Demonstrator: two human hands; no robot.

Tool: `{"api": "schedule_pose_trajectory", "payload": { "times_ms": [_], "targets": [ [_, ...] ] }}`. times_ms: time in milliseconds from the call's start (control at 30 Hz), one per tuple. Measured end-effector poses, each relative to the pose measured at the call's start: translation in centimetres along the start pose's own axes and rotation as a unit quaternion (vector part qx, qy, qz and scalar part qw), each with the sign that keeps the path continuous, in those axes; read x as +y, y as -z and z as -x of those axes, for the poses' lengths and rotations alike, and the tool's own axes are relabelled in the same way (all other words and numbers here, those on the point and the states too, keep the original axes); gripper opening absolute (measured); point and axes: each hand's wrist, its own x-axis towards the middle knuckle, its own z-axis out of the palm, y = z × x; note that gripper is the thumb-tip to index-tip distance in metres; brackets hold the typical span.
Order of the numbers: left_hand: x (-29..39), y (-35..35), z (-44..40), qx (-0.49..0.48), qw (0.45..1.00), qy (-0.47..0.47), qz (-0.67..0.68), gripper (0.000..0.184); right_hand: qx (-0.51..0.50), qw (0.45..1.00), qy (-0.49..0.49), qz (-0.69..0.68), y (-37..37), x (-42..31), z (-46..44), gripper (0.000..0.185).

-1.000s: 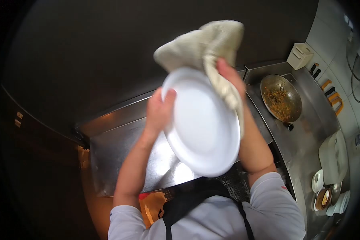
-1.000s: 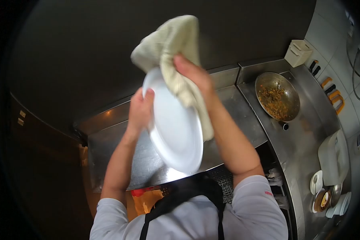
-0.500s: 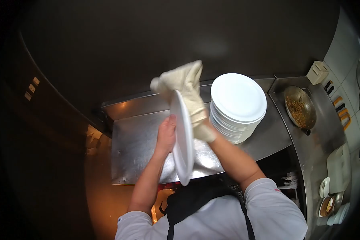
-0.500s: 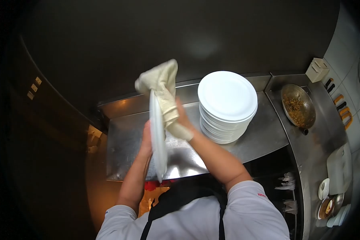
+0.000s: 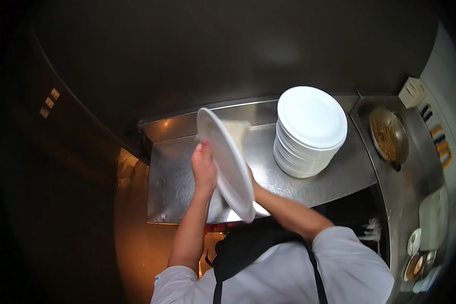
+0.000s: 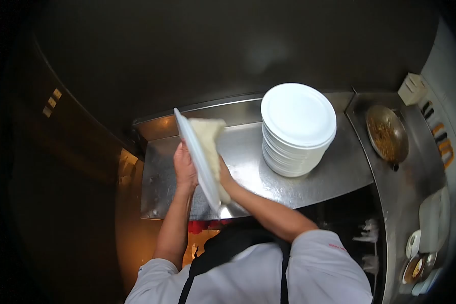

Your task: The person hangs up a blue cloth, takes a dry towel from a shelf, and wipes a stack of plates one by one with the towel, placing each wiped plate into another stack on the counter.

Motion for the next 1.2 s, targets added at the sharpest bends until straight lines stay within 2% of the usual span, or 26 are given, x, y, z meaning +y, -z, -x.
{"api": "schedule_pose_trajectory", "payload": {
  "times_ms": [33,67,133,167,200,233,267,300,367,467,567,600,667,733,800,867,933,967,1033,1100,1200],
  "targets": [
    [0.6,0.5,-0.5,0.042,0.999,-0.008,-0.028,0.04,0.019,0.997,-0.013,-0.079,0.1,0.5,1.7,0.051],
    [1.1,1.3,-0.8,0.091,0.987,-0.027,-0.131,0.04,0.039,0.987,-0.024,-0.155,0.2,1.0,3.4,0.05],
    [-0.1,3.1,-2.1,0.195,0.961,-0.056,-0.186,0.038,0.037,0.991,0.124,0.017,1.7,-2.0,4.8,0.045],
    [-0.5,3.8,-2.4,0.241,0.943,-0.072,-0.216,0.037,0.032,0.975,0.186,0.116,2.1,-3.8,3.5,0.043],
    [-0.4,3.3,-2.0,0.257,0.943,-0.112,-0.178,0.034,0.038,0.945,0.249,0.209,2.6,-5.6,2.0,0.04],
    [-0.2,1.6,-1.3,0.27,0.941,-0.151,-0.138,0.032,0.057,0.968,0.195,0.149,1.6,-10.2,1.0,0.038],
    [0.3,0.3,-0.6,0.279,0.936,-0.191,-0.096,0.029,0.087,0.964,0.206,0.145,1.7,-12.0,0.0,0.037],
    [1.7,-0.5,-0.1,0.229,0.953,-0.195,-0.033,0.027,0.117,0.958,0.22,0.143,2.1,-13.6,-1.0,0.036],
    [5.0,-1.6,1.3,0.129,0.968,-0.194,0.092,0.025,0.101,0.963,0.2,0.152,2.8,-16.9,-1.9,0.033],
    [8.6,0.4,-1.0,0.033,0.988,-0.15,-0.031,0.029,0.044,0.967,0.228,0.104,2.4,-17.9,-3.2,0.035],
    [10.3,-0.8,-1.7,0.092,0.981,-0.167,0.029,0.034,0.118,0.956,0.267,0.01,0.5,-15.1,-4.4,0.04],
    [10.1,-2.3,-1.3,0.135,0.974,-0.168,0.077,0.035,0.144,0.953,0.258,-0.064,-0.6,-13.6,-4.4,0.043],
    [7.5,-3.9,-0.7,0.25,0.946,-0.187,0.09,0.035,0.194,0.95,0.196,-0.144,-3.5,-8.9,-3.9,0.043],
    [4.4,-2.6,0.1,0.327,0.92,-0.201,0.079,0.038,0.184,0.97,0.126,-0.094,-4.6,-4.6,-2.3,0.041],
    [2.9,0.3,1.5,0.344,0.917,-0.142,0.146,0.039,0.041,0.998,-0.018,0.039,-2.6,-3.9,0.8,0.041],
    [1.0,4.3,2.5,0.375,0.909,-0.089,0.159,0.04,-0.081,0.972,-0.12,0.183,-0.2,-1.5,3.8,0.044],
    [-1.2,8.6,2.2,0.432,0.895,-0.051,0.103,0.038,-0.147,0.964,-0.071,0.211,1.0,-0.3,7.6,0.049],
    [-2.3,10.3,2.1,0.463,0.884,-0.03,0.064,0.039,-0.153,0.974,-0.085,0.142,1.1,-0.8,8.6,0.043],
    [-4.3,12.9,1.9,0.52,0.854,0.009,-0.015,0.04,-0.079,0.978,-0.191,-0.006,1.6,-1.8,9.3,0.037],
    [-6.7,14.7,1.9,0.535,0.843,0.031,-0.05,0.04,-0.015,0.982,-0.164,-0.096,2.1,-3.6,9.4,0.033],
    [-8.5,15.4,1.3,0.547,0.834,0.042,-0.061,0.042,-0.008,0.999,-0.043,-0.026,4.7,-6.4,9.5,0.046]
  ]
}}
